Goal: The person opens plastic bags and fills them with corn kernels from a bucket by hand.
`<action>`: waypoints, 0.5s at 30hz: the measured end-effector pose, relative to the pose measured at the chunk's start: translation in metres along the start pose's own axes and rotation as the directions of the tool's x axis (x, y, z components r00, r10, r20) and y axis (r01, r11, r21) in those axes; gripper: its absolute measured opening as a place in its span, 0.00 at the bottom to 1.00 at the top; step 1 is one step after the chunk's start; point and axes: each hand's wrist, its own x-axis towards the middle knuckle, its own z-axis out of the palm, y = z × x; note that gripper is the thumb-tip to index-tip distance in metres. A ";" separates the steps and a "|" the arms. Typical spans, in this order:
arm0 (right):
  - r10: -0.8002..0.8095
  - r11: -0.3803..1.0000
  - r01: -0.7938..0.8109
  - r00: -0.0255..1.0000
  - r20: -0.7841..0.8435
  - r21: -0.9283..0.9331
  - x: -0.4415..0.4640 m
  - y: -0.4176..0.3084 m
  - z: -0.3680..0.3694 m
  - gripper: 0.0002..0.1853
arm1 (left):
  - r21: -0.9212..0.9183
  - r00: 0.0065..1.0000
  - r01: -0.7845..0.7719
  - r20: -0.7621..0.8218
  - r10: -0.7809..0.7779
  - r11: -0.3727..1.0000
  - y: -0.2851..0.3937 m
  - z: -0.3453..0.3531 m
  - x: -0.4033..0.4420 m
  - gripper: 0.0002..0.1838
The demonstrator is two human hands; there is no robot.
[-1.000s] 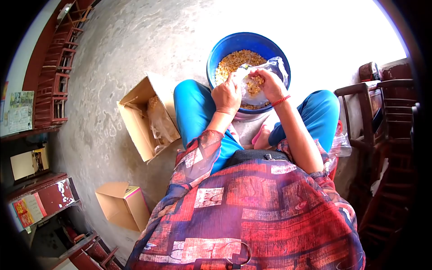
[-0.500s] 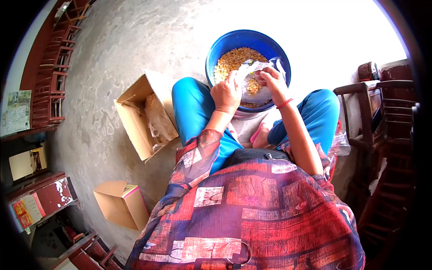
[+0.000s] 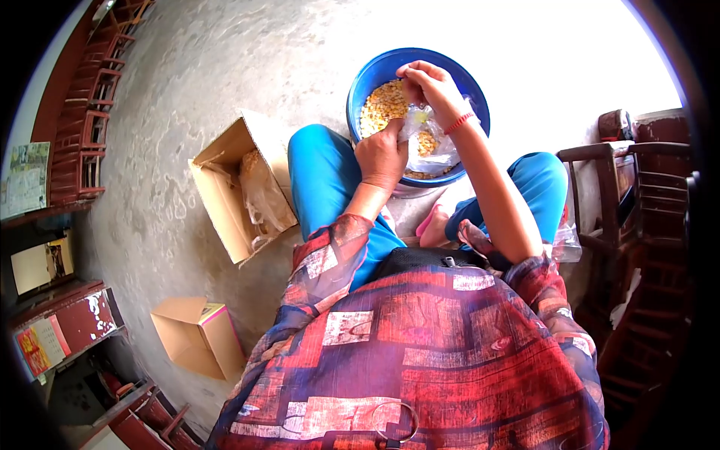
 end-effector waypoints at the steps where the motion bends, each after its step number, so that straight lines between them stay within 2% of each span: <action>1: 0.036 0.999 -0.036 0.999 0.017 -0.039 0.007 0.004 0.002 0.08 | -0.008 1.000 -0.003 -0.012 0.003 1.000 0.001 0.000 0.000 0.09; 3: 0.121 0.981 -0.112 0.992 0.044 -0.160 0.023 0.014 0.005 0.07 | -0.018 1.000 -0.008 -0.019 0.008 1.000 -0.001 0.001 0.001 0.08; 4: 0.123 0.980 -0.114 0.991 0.046 -0.160 0.030 0.020 0.006 0.07 | -0.029 1.000 -0.017 -0.024 0.016 0.999 -0.001 0.002 0.000 0.07; 7: 0.273 0.940 -0.215 0.940 0.205 -0.263 0.052 0.047 0.003 0.09 | -0.006 0.999 -0.019 -0.026 0.019 1.000 -0.001 0.002 0.000 0.07; 8: 0.285 0.899 -0.189 0.938 0.199 -0.396 0.060 0.059 0.001 0.12 | 0.019 1.000 -0.016 -0.020 0.016 1.000 -0.001 0.002 0.000 0.07; 9: 0.178 0.798 0.031 0.942 0.285 -0.602 0.062 0.066 -0.001 0.13 | 0.020 1.000 -0.014 -0.020 0.015 1.000 -0.002 0.003 0.001 0.07; 11: 0.148 0.580 0.142 0.950 0.276 -0.802 0.068 0.083 -0.001 0.19 | -0.001 0.998 -0.035 -0.050 0.035 0.999 -0.004 0.007 0.000 0.07; 12: 0.177 0.500 0.093 0.962 0.206 -0.861 0.071 0.089 0.004 0.23 | 0.000 0.998 -0.033 -0.049 0.033 0.999 -0.005 0.008 0.000 0.07; 14: 0.292 0.436 -0.054 0.953 0.084 -0.898 0.070 0.100 0.006 0.25 | 0.003 0.997 -0.045 -0.068 0.045 0.999 -0.007 0.010 0.000 0.07; 15: 0.294 0.437 -0.057 0.952 0.083 -0.898 0.070 0.103 0.008 0.25 | 0.004 0.997 -0.044 -0.065 0.044 0.999 -0.006 0.009 0.000 0.07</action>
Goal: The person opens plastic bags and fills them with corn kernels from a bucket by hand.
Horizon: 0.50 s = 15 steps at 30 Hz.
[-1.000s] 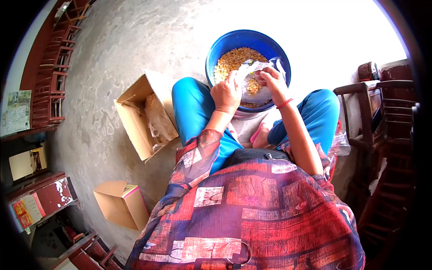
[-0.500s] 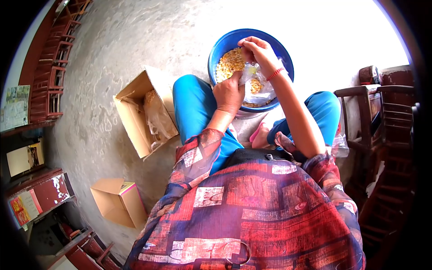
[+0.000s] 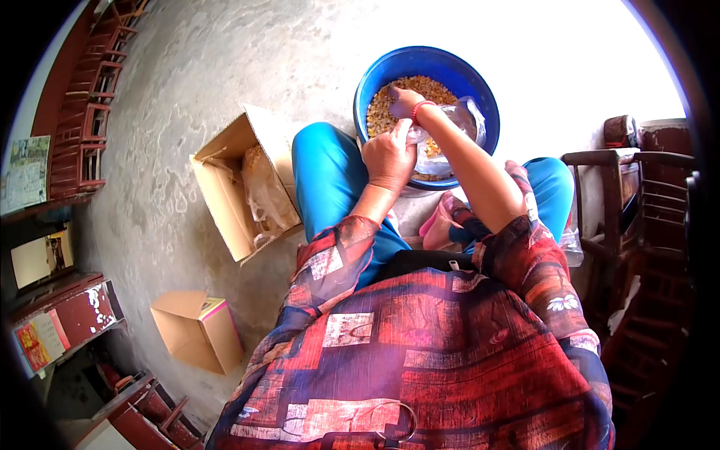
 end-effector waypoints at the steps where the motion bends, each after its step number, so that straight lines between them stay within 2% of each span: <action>1: 0.000 0.999 0.000 1.000 -0.007 -0.041 0.001 -0.001 0.003 0.25 | 0.016 1.000 0.016 0.013 -0.016 1.000 0.001 -0.001 0.000 0.07; 3: 0.003 0.997 -0.004 1.000 -0.013 -0.082 0.001 -0.004 0.004 0.25 | 0.031 0.999 0.031 0.029 -0.032 0.999 0.002 -0.001 -0.001 0.07; 5: -0.100 0.977 0.148 0.954 0.283 -0.151 -0.001 -0.011 -0.002 0.28 | 0.014 1.000 0.017 0.006 -0.017 1.000 0.001 0.000 -0.001 0.07; 9: -0.167 0.967 0.228 0.905 0.392 -0.115 0.002 -0.011 0.008 0.29 | 0.034 0.999 0.022 0.031 -0.023 0.999 0.002 -0.002 0.000 0.06; 10: -0.287 0.921 0.375 0.839 0.462 -0.109 -0.007 -0.016 0.000 0.28 | 0.025 1.000 0.020 0.015 -0.020 0.999 0.002 -0.001 0.000 0.06; 11: -0.289 0.921 0.376 0.839 0.461 -0.106 -0.012 -0.018 -0.001 0.28 | 0.015 1.000 0.018 0.000 -0.018 1.000 0.002 -0.001 0.000 0.06; 12: -0.359 0.908 0.416 0.826 0.435 -0.042 -0.015 -0.018 -0.002 0.28 | 0.017 1.000 0.016 0.000 -0.016 1.000 0.002 -0.002 0.000 0.06; 14: -0.695 0.676 0.734 0.663 0.277 -0.061 0.008 0.013 0.016 0.22 | 0.058 0.996 0.036 0.082 -0.041 0.998 0.003 -0.005 0.000 0.07; 15: -0.697 0.675 0.735 0.662 0.276 -0.061 0.022 0.022 0.032 0.22 | 0.059 0.996 0.035 0.081 -0.040 0.998 0.003 -0.005 0.001 0.07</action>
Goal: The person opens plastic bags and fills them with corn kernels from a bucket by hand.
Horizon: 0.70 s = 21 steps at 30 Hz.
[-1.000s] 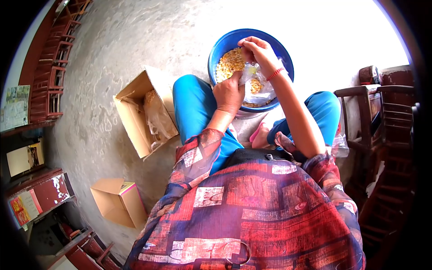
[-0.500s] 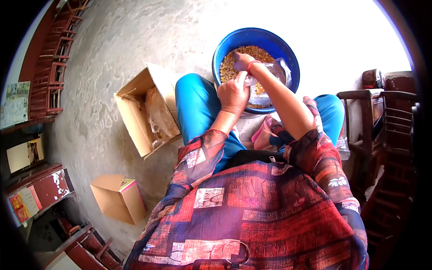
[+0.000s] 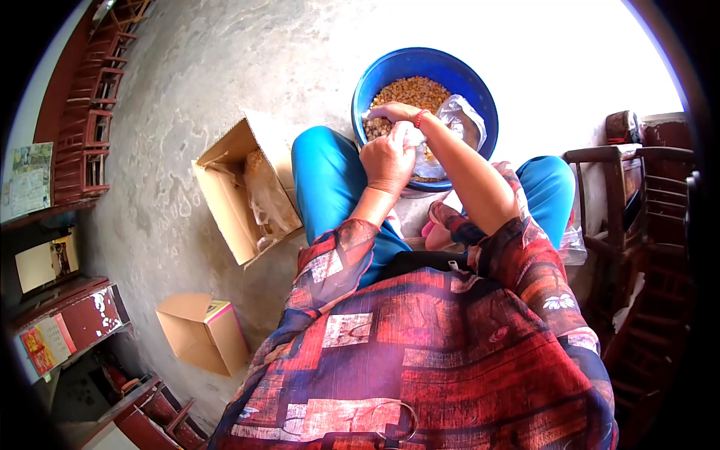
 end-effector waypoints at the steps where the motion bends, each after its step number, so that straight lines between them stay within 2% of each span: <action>1: 0.299 0.696 -0.242 0.954 0.033 0.676 0.006 0.010 0.011 0.18 | -0.036 1.000 -0.003 -0.019 0.002 0.999 0.000 0.001 0.000 0.07; 2: 0.470 -0.031 -0.278 0.844 0.260 0.960 0.011 0.014 0.017 0.14 | -0.072 0.999 -0.005 -0.036 0.003 0.997 0.000 0.001 0.000 0.07; 3: 0.510 -0.192 -0.225 0.809 0.293 0.955 -0.007 -0.047 -0.024 0.14 | -0.071 0.999 -0.006 -0.036 0.003 0.997 0.001 -0.001 0.000 0.07; 4: 0.510 -0.192 -0.224 0.809 0.292 0.956 -0.012 -0.056 -0.032 0.14 | -0.071 1.000 -0.003 -0.028 0.001 0.997 0.003 -0.003 0.001 0.08; 6: 0.304 -0.235 -0.040 0.946 0.113 0.971 -0.020 -0.063 -0.040 0.12 | -0.070 1.000 -0.004 -0.021 0.002 0.998 0.003 -0.004 0.001 0.08; 7: 0.444 -0.235 0.024 0.892 0.085 0.972 -0.022 -0.075 -0.044 0.12 | -0.062 1.000 -0.005 -0.023 0.003 0.998 0.001 -0.001 0.001 0.08; 8: 0.445 -0.233 0.027 0.892 0.082 0.972 -0.023 -0.073 -0.045 0.12 | -0.054 1.000 -0.006 -0.024 0.005 0.999 0.001 0.000 0.000 0.08; 10: 0.567 -0.266 0.089 0.820 0.081 0.960 -0.029 -0.065 -0.047 0.12 | -0.039 1.000 0.006 0.001 -0.006 0.999 0.002 -0.003 0.001 0.09; 11: 0.540 -0.270 0.094 0.839 0.069 0.958 -0.037 -0.061 -0.049 0.13 | -0.023 0.999 0.021 0.027 -0.020 1.000 0.003 -0.004 0.001 0.10; 12: 0.584 -0.267 0.144 0.811 0.041 0.953 -0.042 -0.068 -0.055 0.13 | -0.023 1.000 0.018 0.025 -0.017 1.000 0.003 -0.004 0.001 0.10; 14: 0.485 -0.292 0.239 0.871 -0.072 0.926 -0.057 -0.072 -0.065 0.13 | 0.013 0.999 0.027 0.023 -0.028 1.000 0.004 -0.004 0.001 0.11; 15: 0.536 -0.253 0.298 0.835 -0.123 0.920 -0.065 -0.081 -0.070 0.13 | 0.011 1.000 0.023 0.020 -0.023 1.000 0.004 -0.004 0.002 0.11; 18: 0.548 -0.182 0.409 0.797 -0.253 0.894 -0.090 -0.090 -0.072 0.13 | 0.000 0.999 0.054 -0.002 -0.054 0.999 0.005 -0.002 0.002 0.14; 21: 0.606 -0.184 0.465 0.747 -0.273 0.866 -0.112 -0.102 -0.063 0.13 | -0.037 0.999 0.041 -0.034 -0.043 0.998 0.004 -0.003 0.002 0.16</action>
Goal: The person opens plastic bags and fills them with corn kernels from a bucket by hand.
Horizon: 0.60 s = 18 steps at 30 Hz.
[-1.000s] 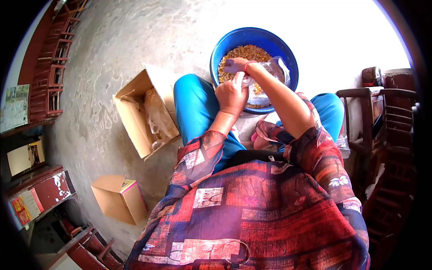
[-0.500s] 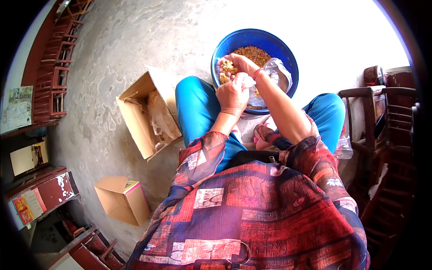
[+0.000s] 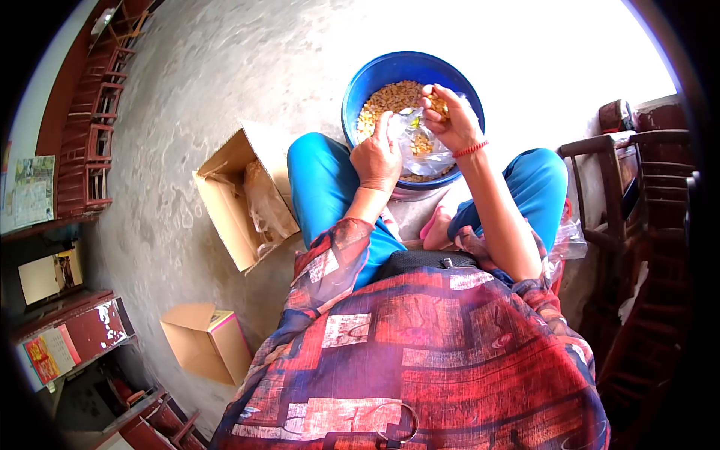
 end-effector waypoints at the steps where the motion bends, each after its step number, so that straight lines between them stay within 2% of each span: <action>1: -0.031 0.999 0.032 0.999 -0.013 0.006 -0.006 0.000 -0.002 0.12 | 0.000 1.000 -0.003 0.001 0.003 1.000 0.000 0.000 0.000 0.16; 3: -0.045 0.999 0.046 0.999 -0.024 0.022 -0.010 0.006 -0.006 0.12 | -0.038 0.999 -0.010 -0.035 0.008 0.999 -0.001 0.002 -0.001 0.16; 5: -0.059 0.997 0.071 0.969 -0.238 0.043 -0.011 0.013 -0.007 0.10 | -0.045 0.999 -0.020 -0.034 0.018 0.999 -0.003 0.004 -0.002 0.15; 6: -0.088 0.996 0.085 0.956 -0.279 -0.024 -0.009 0.017 -0.010 0.10 | -0.052 0.999 -0.028 -0.034 0.026 0.998 -0.002 0.003 -0.001 0.14; 10: -0.199 0.978 0.179 0.956 -0.214 -0.110 -0.004 0.030 -0.018 0.10 | 0.009 0.999 0.012 0.035 -0.013 1.000 0.000 -0.002 -0.001 0.14; 11: -0.198 0.978 0.178 0.957 -0.214 -0.111 -0.005 0.031 -0.021 0.10 | -0.008 0.999 0.004 0.037 -0.003 1.000 0.000 -0.003 -0.002 0.14; 13: -0.181 0.975 0.124 0.925 -0.335 -0.184 -0.012 0.030 -0.013 0.09 | -0.025 0.999 -0.004 0.040 0.005 1.000 0.000 -0.004 -0.002 0.14; 16: -0.215 0.955 0.151 0.945 -0.245 -0.257 -0.010 0.033 -0.021 0.10 | -0.030 0.999 0.003 0.047 -0.002 1.000 0.001 -0.003 -0.002 0.15; 18: -0.216 0.944 0.132 0.941 -0.262 -0.303 -0.014 0.033 -0.017 0.10 | -0.026 0.999 -0.008 0.041 0.009 1.000 0.001 -0.004 -0.002 0.13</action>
